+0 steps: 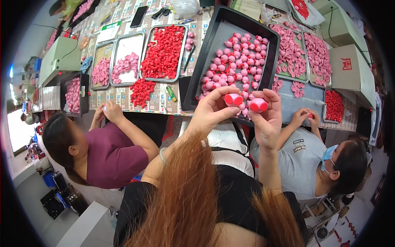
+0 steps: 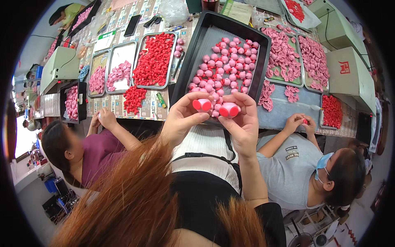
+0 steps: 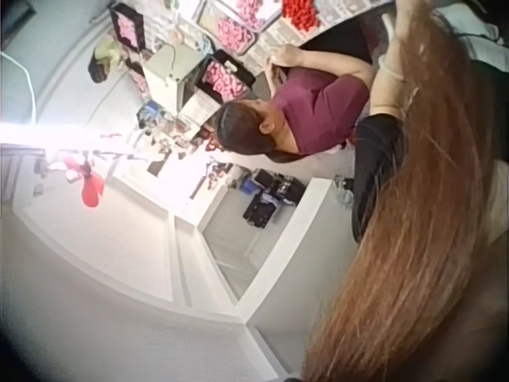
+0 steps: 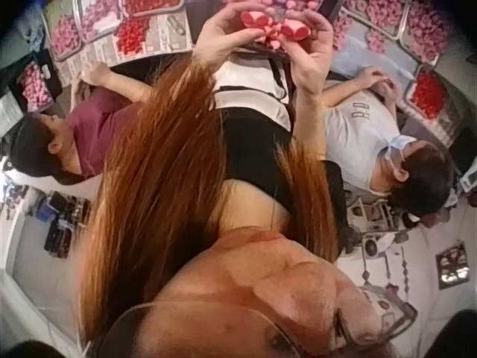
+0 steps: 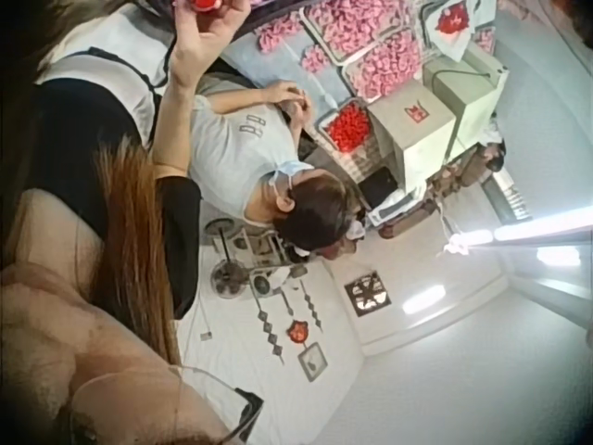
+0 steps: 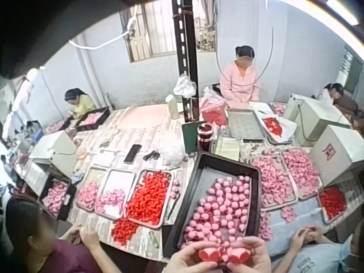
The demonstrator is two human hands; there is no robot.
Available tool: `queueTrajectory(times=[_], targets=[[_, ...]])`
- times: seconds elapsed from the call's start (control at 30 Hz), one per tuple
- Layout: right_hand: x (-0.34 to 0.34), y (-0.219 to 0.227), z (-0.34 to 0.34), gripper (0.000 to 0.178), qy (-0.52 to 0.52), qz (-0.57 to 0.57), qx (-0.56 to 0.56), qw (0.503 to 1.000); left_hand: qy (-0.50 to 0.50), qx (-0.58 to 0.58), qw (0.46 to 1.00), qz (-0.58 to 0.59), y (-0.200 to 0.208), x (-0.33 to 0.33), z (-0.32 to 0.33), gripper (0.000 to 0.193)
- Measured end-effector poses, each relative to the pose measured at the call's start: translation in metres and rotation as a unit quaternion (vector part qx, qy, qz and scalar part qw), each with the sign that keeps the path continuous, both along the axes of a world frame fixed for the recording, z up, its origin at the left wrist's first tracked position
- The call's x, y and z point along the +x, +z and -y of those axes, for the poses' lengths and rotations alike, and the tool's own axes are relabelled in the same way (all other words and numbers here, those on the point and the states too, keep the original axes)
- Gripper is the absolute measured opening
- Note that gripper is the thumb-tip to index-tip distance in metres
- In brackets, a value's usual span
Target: Assembling pink spherical toy parts into red floral-shaped bases at a factory workstation.
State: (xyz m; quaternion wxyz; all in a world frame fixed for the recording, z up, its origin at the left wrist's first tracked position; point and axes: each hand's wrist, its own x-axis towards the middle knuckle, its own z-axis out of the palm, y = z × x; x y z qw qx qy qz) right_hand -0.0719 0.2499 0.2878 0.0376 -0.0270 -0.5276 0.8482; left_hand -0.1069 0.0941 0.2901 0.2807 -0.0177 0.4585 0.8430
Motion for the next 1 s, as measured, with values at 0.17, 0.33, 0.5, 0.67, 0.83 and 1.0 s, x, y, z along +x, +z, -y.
queueTrajectory(times=[0.17,0.33,0.5,0.67,0.83,1.0], targets=[[0.0,-0.004,-0.008,0.049,0.068,0.022,-0.225,0.972,-0.008,-0.037,0.999,-0.019,-0.014,-0.005,0.0,0.041],[0.003,-0.008,-0.011,0.053,0.154,0.035,-0.469,0.869,-0.071,-0.404,0.897,-0.165,-0.066,-0.018,-0.009,0.041],[0.011,0.0,-0.008,0.054,0.125,0.077,-0.475,0.868,0.049,-0.571,0.665,-0.478,-0.139,-0.035,-0.015,0.033],[0.006,-0.02,-0.009,0.043,0.05,0.151,-0.401,0.902,-0.047,-0.679,0.596,-0.427,-0.181,-0.044,-0.016,0.02],[0.001,-0.147,-0.031,0.024,-0.077,0.224,0.208,0.949,0.087,-0.58,0.682,-0.438,-0.156,-0.023,-0.023,0.036],[0.006,-0.215,-0.04,0.038,0.041,0.171,0.536,0.826,0.362,-0.571,0.657,-0.333,-0.13,-0.01,0.037,0.028]])
